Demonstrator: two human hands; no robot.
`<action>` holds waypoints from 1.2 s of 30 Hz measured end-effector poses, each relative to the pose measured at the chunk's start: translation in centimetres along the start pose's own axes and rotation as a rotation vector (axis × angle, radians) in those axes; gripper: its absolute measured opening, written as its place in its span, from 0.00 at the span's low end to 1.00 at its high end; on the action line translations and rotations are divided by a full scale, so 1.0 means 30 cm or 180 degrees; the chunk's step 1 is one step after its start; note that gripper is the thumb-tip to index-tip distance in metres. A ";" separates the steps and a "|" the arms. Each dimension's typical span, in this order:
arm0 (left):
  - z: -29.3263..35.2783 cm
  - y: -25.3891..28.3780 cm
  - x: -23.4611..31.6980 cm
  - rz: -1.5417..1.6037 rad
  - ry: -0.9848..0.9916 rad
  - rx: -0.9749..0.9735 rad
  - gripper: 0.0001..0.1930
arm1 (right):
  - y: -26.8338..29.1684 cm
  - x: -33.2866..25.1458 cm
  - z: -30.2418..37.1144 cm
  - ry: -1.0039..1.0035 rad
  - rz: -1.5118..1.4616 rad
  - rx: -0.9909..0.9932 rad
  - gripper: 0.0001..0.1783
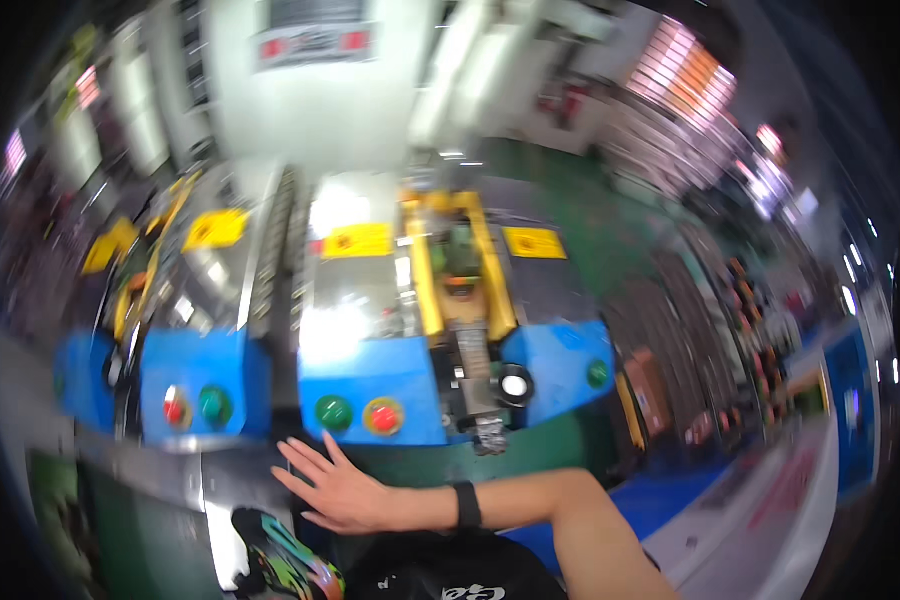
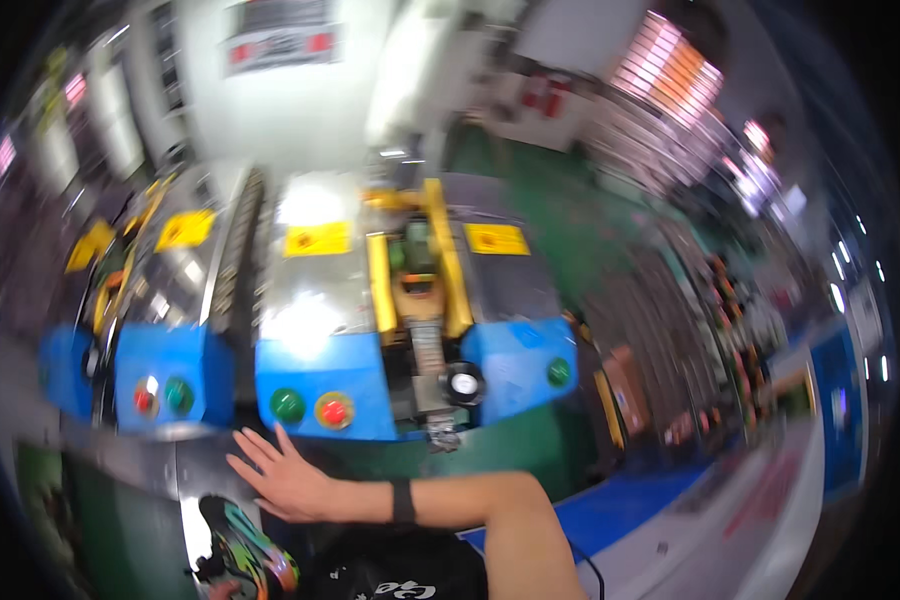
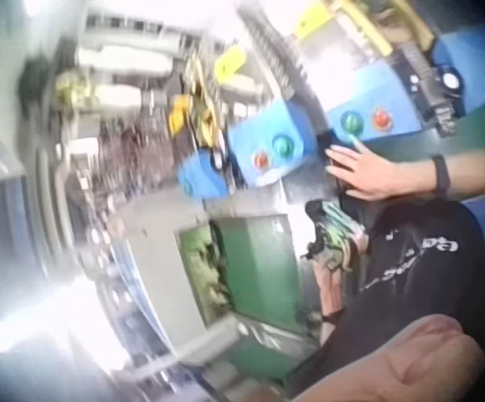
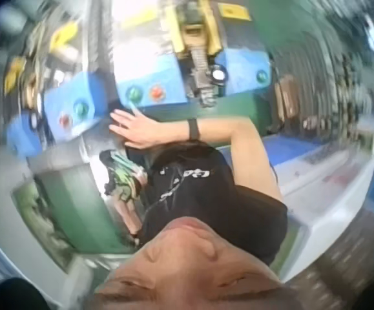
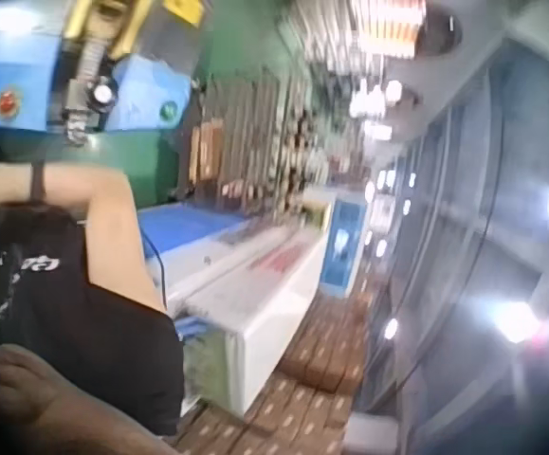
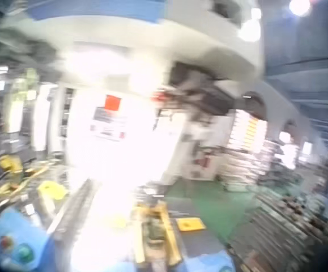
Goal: Operating industrial machinery to shape and process athletic shoes.
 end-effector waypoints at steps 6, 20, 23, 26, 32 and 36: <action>0.342 0.301 -0.068 0.0593 -0.1043 0.1513 0.14 | -0.458 -0.066 0.230 -0.0615 -0.2478 -0.0955 0.27; 0.474 0.742 -0.101 -0.2724 -0.2307 0.2888 0.42 | -0.903 -0.499 0.152 -0.1700 -0.3559 -0.2328 0.55; 0.637 1.083 -0.275 -0.1629 -0.1633 0.4305 0.44 | -1.196 -0.722 0.252 -0.1259 -0.2091 -0.2829 0.60; 0.437 1.273 -0.367 -0.0586 -0.1053 0.2890 0.42 | -1.310 -0.838 0.135 -0.1278 -0.1725 -0.1813 0.47; 0.446 1.305 -0.164 0.0719 -0.0773 0.2667 0.30 | -1.196 -0.779 0.024 -0.2379 -0.2165 -0.2090 0.39; 0.470 1.258 0.010 0.0542 -0.0386 0.1635 0.37 | -0.934 -0.835 0.010 -0.2002 -0.3535 -0.1554 0.36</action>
Point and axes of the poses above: each hand's wrist, its own z-axis away from the middle knuckle, its own y-axis out of the back of the hand, x = y × z, the point moved 10 cm from there along -z, towards the middle knuckle, and after that the axes turned 1 degree about z, right-handed, at the moved point
